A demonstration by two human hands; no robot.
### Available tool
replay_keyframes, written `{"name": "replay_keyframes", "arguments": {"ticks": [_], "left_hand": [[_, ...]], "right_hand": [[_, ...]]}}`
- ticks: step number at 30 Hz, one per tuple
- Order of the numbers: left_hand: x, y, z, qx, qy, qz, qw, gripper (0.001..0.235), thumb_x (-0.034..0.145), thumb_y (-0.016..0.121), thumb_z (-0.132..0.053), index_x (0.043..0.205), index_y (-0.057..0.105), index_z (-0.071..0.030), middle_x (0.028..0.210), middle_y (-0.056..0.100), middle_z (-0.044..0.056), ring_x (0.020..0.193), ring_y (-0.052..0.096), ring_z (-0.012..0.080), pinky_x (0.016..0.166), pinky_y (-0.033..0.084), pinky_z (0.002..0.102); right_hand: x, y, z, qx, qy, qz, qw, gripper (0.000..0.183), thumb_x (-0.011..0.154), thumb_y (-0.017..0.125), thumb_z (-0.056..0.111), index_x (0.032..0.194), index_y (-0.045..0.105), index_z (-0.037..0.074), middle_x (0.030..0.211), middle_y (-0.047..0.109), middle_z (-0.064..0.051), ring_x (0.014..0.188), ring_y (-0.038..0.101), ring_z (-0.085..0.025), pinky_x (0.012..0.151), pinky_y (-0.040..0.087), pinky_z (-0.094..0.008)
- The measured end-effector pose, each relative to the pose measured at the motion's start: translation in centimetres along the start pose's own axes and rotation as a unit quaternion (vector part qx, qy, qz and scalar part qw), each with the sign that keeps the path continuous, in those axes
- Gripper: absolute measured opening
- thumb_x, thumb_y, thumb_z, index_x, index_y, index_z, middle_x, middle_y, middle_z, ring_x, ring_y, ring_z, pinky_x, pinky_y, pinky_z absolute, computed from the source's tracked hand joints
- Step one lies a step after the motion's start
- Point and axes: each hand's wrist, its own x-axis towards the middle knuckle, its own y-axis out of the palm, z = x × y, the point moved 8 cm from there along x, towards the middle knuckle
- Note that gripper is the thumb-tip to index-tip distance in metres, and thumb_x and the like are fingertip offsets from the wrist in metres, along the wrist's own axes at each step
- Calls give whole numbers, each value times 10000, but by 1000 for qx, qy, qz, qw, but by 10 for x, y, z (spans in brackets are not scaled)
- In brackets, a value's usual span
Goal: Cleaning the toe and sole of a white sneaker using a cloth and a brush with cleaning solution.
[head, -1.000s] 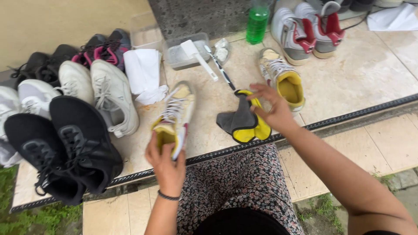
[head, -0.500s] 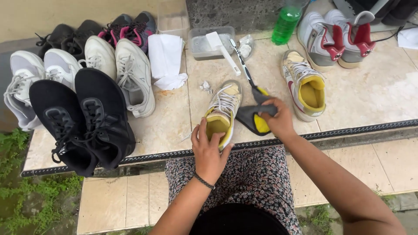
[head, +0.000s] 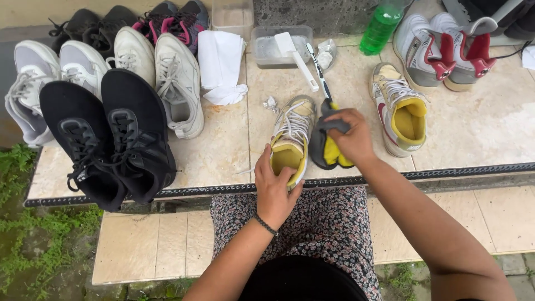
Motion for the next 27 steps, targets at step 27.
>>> {"name": "replay_keyframes", "arguments": {"ticks": [27], "left_hand": [[7, 12, -1, 31, -29, 1, 999, 261, 845, 798, -217, 912, 660, -7, 1502, 264, 330, 1356, 320, 582, 923, 468, 689]], "right_hand": [[138, 80, -13, -212, 140, 109, 961, 666, 840, 832, 305, 1407, 508, 171, 1421, 474, -241, 1304, 559, -404, 1062, 500, -505]]}}
